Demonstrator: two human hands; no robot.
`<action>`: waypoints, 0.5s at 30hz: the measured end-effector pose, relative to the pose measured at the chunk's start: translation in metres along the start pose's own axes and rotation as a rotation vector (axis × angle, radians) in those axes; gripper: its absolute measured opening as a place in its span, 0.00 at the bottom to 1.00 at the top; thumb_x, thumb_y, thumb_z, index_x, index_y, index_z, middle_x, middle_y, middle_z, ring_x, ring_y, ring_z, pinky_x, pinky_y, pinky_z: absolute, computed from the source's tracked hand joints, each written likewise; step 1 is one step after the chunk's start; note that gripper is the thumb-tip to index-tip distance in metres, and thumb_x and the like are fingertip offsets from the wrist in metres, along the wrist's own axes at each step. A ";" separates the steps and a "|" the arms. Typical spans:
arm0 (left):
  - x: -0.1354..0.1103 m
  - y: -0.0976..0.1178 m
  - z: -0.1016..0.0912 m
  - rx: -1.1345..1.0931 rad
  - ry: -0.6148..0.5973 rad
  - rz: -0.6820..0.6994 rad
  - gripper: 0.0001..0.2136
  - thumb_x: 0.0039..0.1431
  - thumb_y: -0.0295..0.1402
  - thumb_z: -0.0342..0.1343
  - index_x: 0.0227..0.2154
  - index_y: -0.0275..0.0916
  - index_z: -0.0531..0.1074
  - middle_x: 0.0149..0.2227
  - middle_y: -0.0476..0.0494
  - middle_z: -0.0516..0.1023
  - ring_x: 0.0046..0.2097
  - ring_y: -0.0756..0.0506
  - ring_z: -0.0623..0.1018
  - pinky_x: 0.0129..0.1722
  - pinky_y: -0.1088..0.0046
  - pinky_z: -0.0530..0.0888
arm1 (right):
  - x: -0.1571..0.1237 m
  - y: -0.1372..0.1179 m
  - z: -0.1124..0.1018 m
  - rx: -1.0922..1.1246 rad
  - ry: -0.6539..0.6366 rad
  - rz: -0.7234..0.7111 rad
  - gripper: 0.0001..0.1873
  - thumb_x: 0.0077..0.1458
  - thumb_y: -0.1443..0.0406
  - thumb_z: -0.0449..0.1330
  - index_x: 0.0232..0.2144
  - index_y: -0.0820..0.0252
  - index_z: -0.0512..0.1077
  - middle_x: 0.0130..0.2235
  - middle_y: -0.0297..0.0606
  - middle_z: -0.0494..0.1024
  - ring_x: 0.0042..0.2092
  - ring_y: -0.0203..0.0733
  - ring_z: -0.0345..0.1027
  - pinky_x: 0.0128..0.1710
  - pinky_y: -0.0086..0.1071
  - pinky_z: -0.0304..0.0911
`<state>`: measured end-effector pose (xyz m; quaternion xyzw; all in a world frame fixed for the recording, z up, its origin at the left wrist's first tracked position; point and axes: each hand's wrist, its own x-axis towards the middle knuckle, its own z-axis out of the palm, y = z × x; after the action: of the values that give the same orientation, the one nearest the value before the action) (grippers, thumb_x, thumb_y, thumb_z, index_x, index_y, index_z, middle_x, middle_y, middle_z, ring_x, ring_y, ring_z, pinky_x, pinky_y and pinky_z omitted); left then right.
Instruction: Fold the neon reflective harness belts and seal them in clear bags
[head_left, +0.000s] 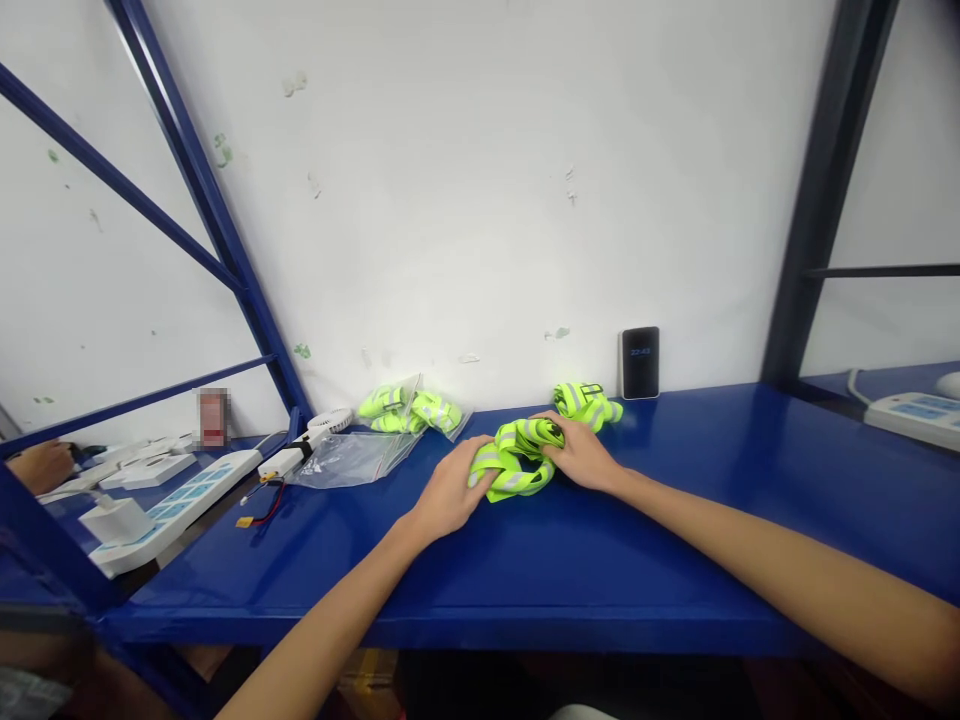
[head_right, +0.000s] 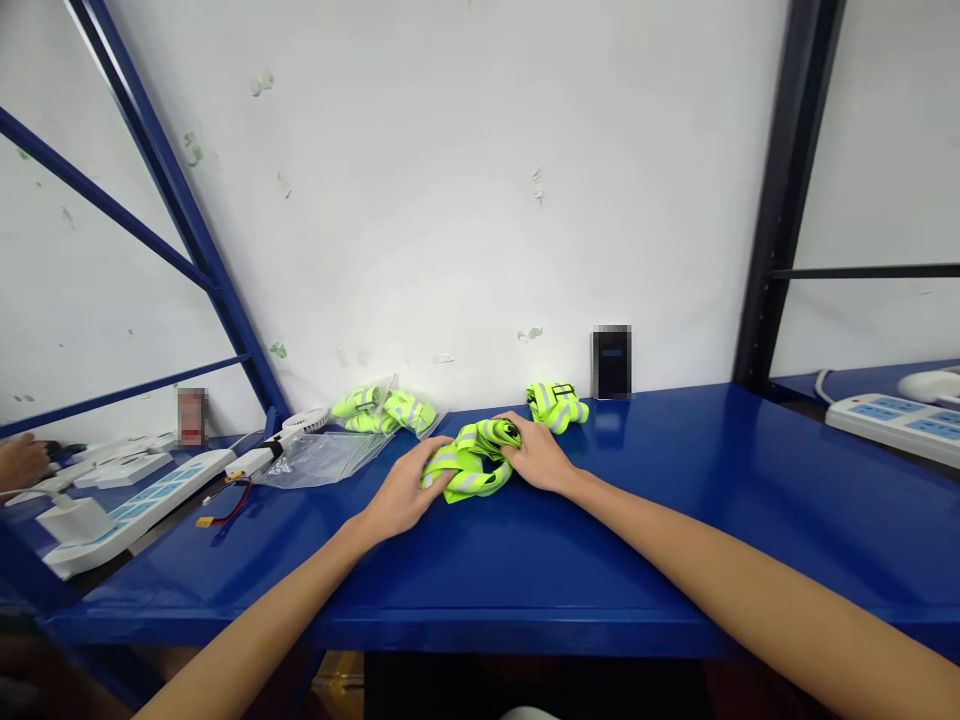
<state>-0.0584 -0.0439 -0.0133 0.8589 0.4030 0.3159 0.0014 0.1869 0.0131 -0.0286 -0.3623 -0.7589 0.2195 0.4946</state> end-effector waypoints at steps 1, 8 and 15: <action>0.004 0.003 0.003 -0.041 -0.044 0.021 0.18 0.64 0.37 0.48 0.56 0.42 0.64 0.50 0.40 0.72 0.51 0.42 0.73 0.53 0.63 0.70 | 0.002 0.002 0.000 0.045 0.053 0.065 0.20 0.42 0.72 0.59 0.41 0.56 0.75 0.36 0.34 0.80 0.39 0.47 0.72 0.46 0.40 0.65; 0.030 0.024 0.003 0.040 -0.249 0.381 0.21 0.59 0.26 0.49 0.55 0.47 0.68 0.51 0.38 0.72 0.53 0.39 0.72 0.54 0.60 0.67 | 0.006 0.008 0.010 0.520 0.296 0.500 0.11 0.42 0.67 0.61 0.33 0.55 0.69 0.31 0.33 0.78 0.35 0.44 0.72 0.37 0.35 0.68; 0.041 0.030 0.007 0.016 -0.266 0.573 0.23 0.56 0.23 0.48 0.53 0.48 0.71 0.55 0.39 0.73 0.54 0.40 0.74 0.54 0.62 0.70 | 0.000 -0.014 0.009 0.755 0.154 0.574 0.06 0.44 0.67 0.60 0.28 0.56 0.68 0.27 0.33 0.78 0.30 0.41 0.72 0.31 0.32 0.68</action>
<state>-0.0149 -0.0340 0.0106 0.9714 0.1432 0.1850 -0.0416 0.1740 0.0049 -0.0226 -0.3675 -0.4566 0.5802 0.5656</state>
